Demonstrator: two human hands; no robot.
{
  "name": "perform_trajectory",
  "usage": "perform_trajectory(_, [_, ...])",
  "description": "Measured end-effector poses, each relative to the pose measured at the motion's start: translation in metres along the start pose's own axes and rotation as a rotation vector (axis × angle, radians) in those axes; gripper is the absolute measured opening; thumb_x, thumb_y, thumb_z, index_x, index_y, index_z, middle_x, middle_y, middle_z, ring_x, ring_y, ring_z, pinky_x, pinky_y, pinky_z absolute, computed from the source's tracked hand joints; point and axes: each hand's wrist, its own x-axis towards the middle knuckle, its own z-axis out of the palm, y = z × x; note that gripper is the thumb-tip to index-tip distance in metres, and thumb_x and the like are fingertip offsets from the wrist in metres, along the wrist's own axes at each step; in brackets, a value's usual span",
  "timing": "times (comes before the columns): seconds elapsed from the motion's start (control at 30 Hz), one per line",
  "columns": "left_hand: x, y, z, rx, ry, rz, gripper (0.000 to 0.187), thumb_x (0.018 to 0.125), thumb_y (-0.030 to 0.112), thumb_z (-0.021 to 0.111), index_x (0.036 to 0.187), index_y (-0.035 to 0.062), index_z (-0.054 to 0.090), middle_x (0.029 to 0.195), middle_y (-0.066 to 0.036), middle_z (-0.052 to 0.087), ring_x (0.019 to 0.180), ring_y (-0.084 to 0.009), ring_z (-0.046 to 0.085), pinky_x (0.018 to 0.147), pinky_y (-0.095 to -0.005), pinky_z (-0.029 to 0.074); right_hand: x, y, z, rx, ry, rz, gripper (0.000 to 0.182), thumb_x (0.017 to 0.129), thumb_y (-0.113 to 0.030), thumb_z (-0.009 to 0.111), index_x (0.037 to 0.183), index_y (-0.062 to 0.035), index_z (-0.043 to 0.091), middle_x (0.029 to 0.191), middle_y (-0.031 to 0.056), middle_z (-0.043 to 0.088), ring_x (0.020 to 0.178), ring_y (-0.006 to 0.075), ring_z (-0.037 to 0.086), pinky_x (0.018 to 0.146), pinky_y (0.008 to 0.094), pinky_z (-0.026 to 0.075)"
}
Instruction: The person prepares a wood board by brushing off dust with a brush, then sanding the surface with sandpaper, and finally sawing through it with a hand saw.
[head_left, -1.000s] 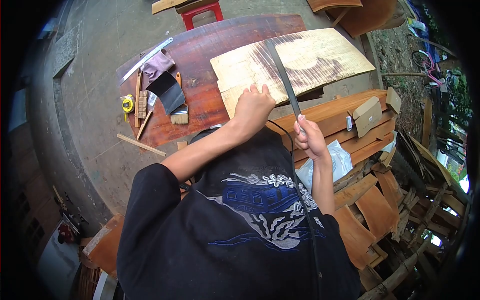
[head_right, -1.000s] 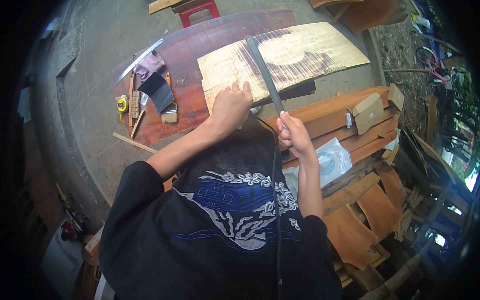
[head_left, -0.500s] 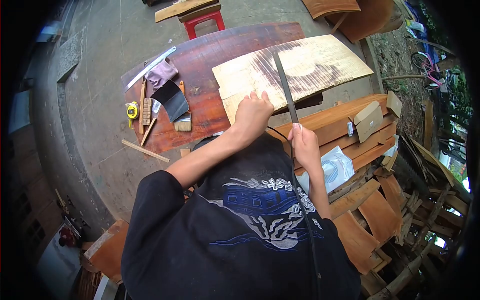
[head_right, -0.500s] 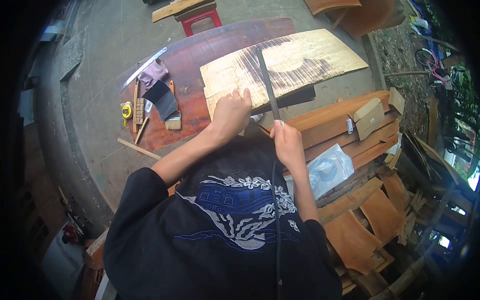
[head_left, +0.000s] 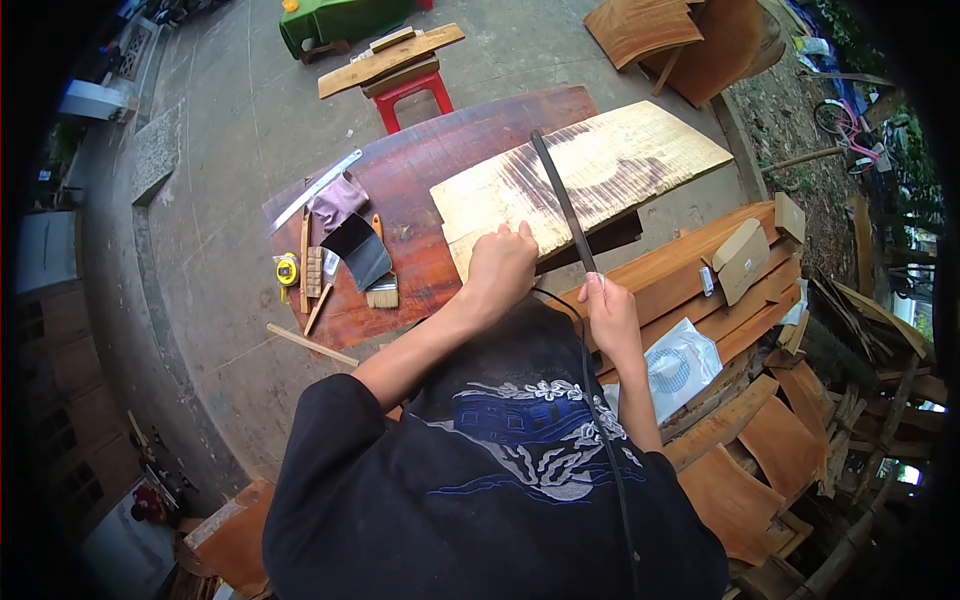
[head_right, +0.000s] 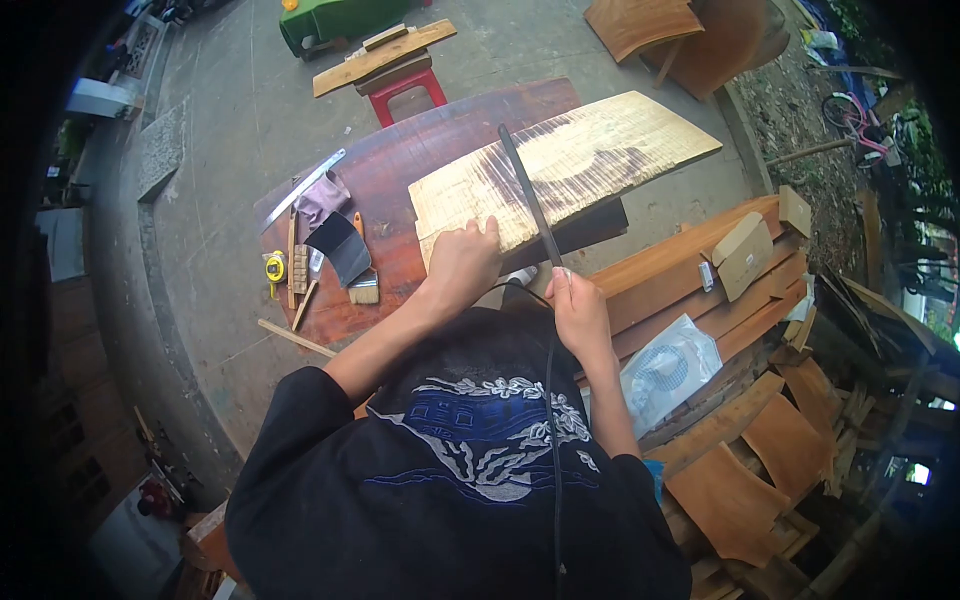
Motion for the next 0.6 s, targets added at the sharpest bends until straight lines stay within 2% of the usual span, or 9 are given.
perform_trajectory(0.13, [-0.001,0.003,-0.003,0.023,0.077,0.007,0.033,0.076,0.006,0.070,0.105,-0.0109,0.069,0.079,-0.024,0.071,0.071,-0.0326,0.074,0.061,-0.0393,0.060,0.000,0.001,0.004,-0.013,-0.004,-0.019,0.043,0.112,-0.029,0.051,0.083,0.0007,0.065,0.064,0.0191,0.059,0.060,0.0339,0.063,0.062,0.0450,0.047])
perform_trajectory(0.23, [-0.001,0.000,0.001,0.005,-0.013,-0.009,0.042,0.082,0.011,0.069,0.118,-0.0096,0.065,0.088,-0.025,0.071,0.072,-0.0368,0.075,0.062,-0.0444,0.060,-0.001,0.002,0.006,-0.007,0.017,-0.028,0.044,0.112,-0.029,0.051,0.082,0.0010,0.064,0.066,0.0204,0.060,0.062,0.0358,0.065,0.063,0.0458,0.048])
perform_trajectory(0.37, [-0.001,0.001,0.008,0.043,0.015,0.015,0.040,0.080,0.010,0.070,0.114,-0.0100,0.065,0.087,-0.025,0.071,0.073,-0.0368,0.075,0.062,-0.0438,0.060,0.002,-0.008,0.011,-0.103,0.045,-0.040,0.043,0.111,-0.027,0.051,0.082,0.0013,0.064,0.069,0.0230,0.062,0.068,0.0393,0.067,0.067,0.0483,0.049])
perform_trajectory(0.47, [-0.002,0.003,0.009,0.059,0.012,0.042,0.036,0.079,0.009,0.069,0.110,-0.0100,0.064,0.085,-0.025,0.070,0.072,-0.0371,0.075,0.061,-0.0434,0.060,0.011,0.007,0.020,-0.045,0.062,-0.182,0.046,0.113,-0.030,0.049,0.081,-0.0001,0.062,0.062,0.0159,0.059,0.054,0.0299,0.060,0.056,0.0424,0.047])
perform_trajectory(0.57, [-0.002,0.001,0.004,0.051,0.027,0.050,0.032,0.080,0.009,0.068,0.106,-0.0092,0.064,0.084,-0.025,0.070,0.071,-0.0371,0.075,0.060,-0.0430,0.060,0.022,0.040,0.008,0.569,-0.333,0.254,0.047,0.115,-0.035,0.047,0.082,-0.0049,0.059,0.055,0.0013,0.048,0.042,0.0135,0.042,0.044,0.0311,0.035])
perform_trajectory(0.6, [-0.003,0.001,0.007,0.070,0.027,0.058,0.031,0.080,0.008,0.068,0.106,-0.0089,0.064,0.084,-0.025,0.069,0.071,-0.0370,0.075,0.060,-0.0430,0.060,0.024,0.038,0.004,0.649,-0.396,0.309,0.046,0.116,-0.037,0.047,0.083,-0.0065,0.058,0.056,-0.0023,0.044,0.043,0.0097,0.036,0.043,0.0284,0.030])
